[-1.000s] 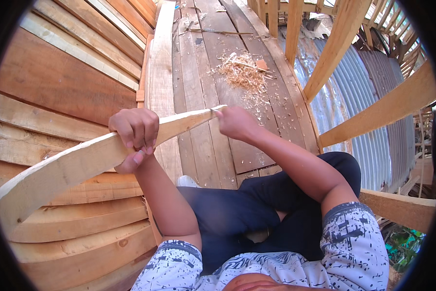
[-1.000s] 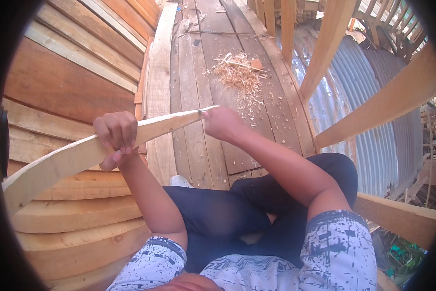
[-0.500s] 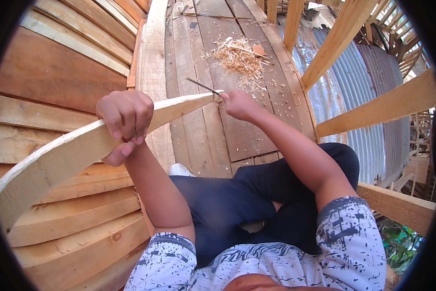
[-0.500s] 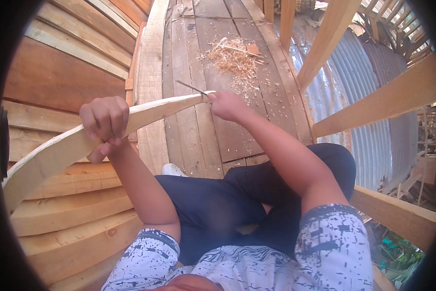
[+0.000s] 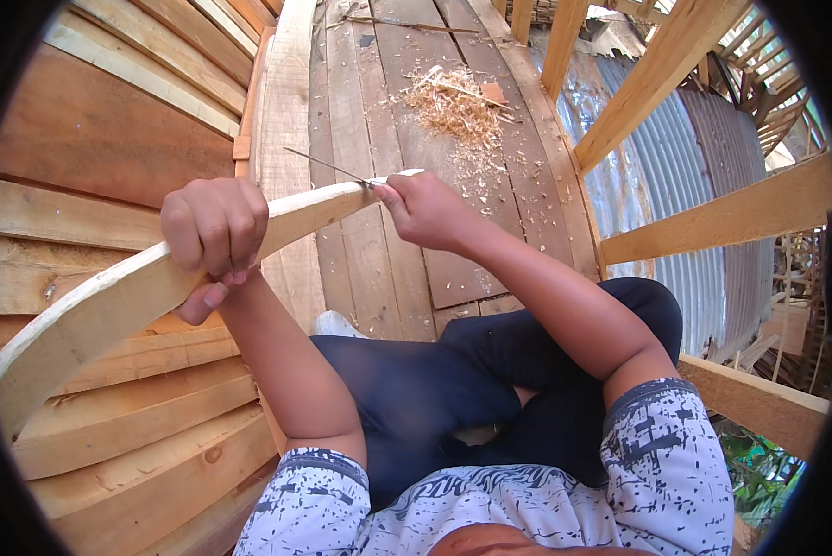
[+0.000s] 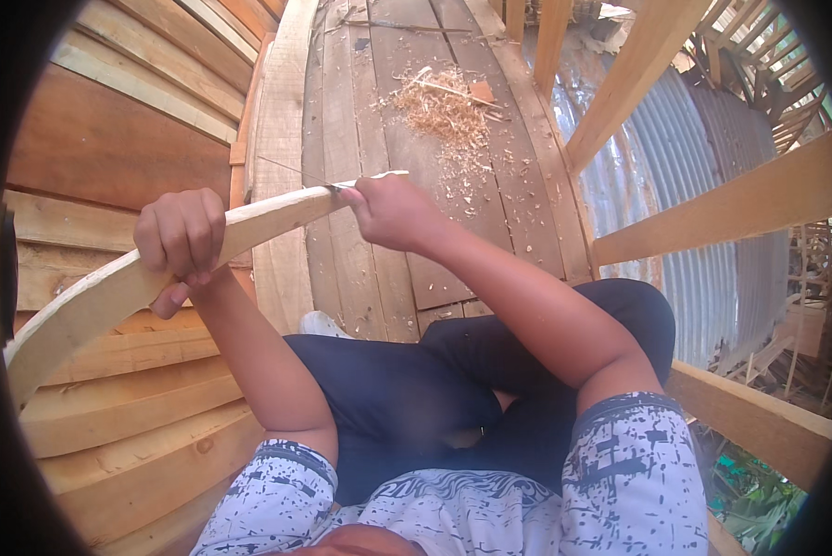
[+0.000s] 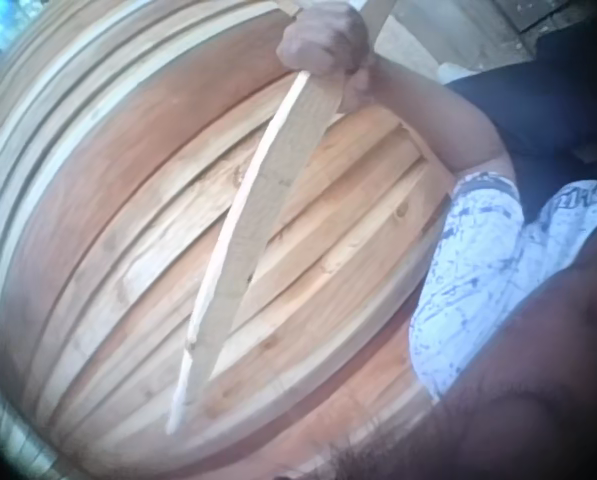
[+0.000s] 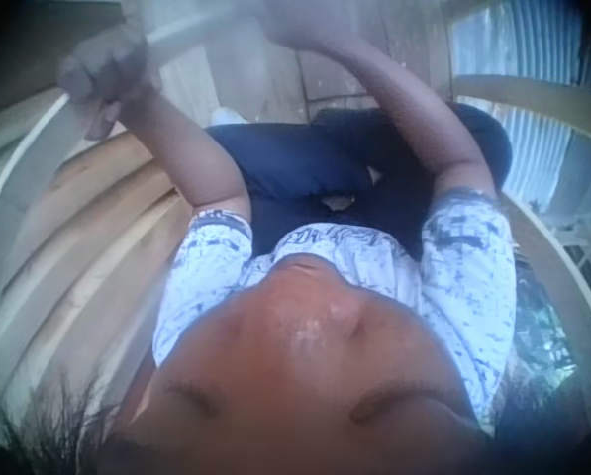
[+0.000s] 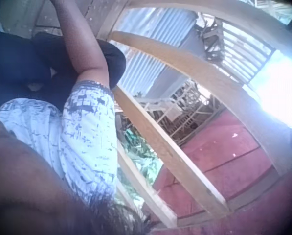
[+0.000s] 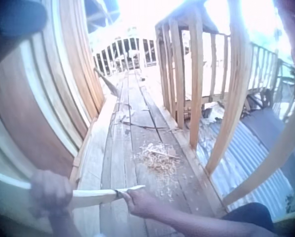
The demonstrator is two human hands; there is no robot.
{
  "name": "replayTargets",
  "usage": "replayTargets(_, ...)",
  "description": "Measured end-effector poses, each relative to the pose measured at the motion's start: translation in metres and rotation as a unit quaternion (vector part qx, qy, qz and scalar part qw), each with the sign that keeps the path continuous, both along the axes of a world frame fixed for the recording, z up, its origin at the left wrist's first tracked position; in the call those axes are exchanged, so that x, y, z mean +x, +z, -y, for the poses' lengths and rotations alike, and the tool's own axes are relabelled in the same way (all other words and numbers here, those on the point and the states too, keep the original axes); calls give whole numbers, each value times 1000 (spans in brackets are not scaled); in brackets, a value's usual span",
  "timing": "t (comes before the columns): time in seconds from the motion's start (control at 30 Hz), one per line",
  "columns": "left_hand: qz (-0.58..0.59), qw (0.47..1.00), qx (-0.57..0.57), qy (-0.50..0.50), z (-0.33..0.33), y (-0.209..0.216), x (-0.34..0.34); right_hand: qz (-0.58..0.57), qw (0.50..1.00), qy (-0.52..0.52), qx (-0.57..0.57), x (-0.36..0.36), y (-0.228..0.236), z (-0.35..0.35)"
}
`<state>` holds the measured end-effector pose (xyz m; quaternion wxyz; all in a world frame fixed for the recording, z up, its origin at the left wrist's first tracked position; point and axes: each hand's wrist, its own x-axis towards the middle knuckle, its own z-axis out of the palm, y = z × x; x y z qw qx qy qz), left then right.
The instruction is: The person sits on a wooden floor and uses a knife to carve a long, curved piece of wood. They repeatedly scrape the surface to remove thin shavings, occasionally pausing to wipe away debris from the work area.
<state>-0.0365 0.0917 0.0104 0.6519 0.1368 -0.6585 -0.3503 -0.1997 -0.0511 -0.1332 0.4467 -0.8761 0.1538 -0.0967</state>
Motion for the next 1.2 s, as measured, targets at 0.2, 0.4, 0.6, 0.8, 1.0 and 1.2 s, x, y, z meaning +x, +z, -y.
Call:
replayTargets(0.2, 14, 1000, 4, 19, 3, 1, 3, -26, 996, -83, -15, 1, -35, 6)
replayTargets(0.4, -2, 1000, -1, 29, 11, 4, -2, -70, 994, -90, 0, -14, -73, 36)
replayTargets(0.6, 7, 999, 0, 35, -2, -3, 5, -10, 999, -50, -10, 0, -11, -9)
replayTargets(0.8, 18, 1000, 3, -16, 1, 1, 6, -75, 996, -54, -17, -1, -28, 20)
replayTargets(1.0, -120, 945, 50, 301, 6, 7, -23, -177, 978, -108, 12, -13, -80, 51)
replayTargets(1.2, -125, 906, 161, 370, -16, 15, -23, -54, 997, -46, 8, 4, -3, 23)
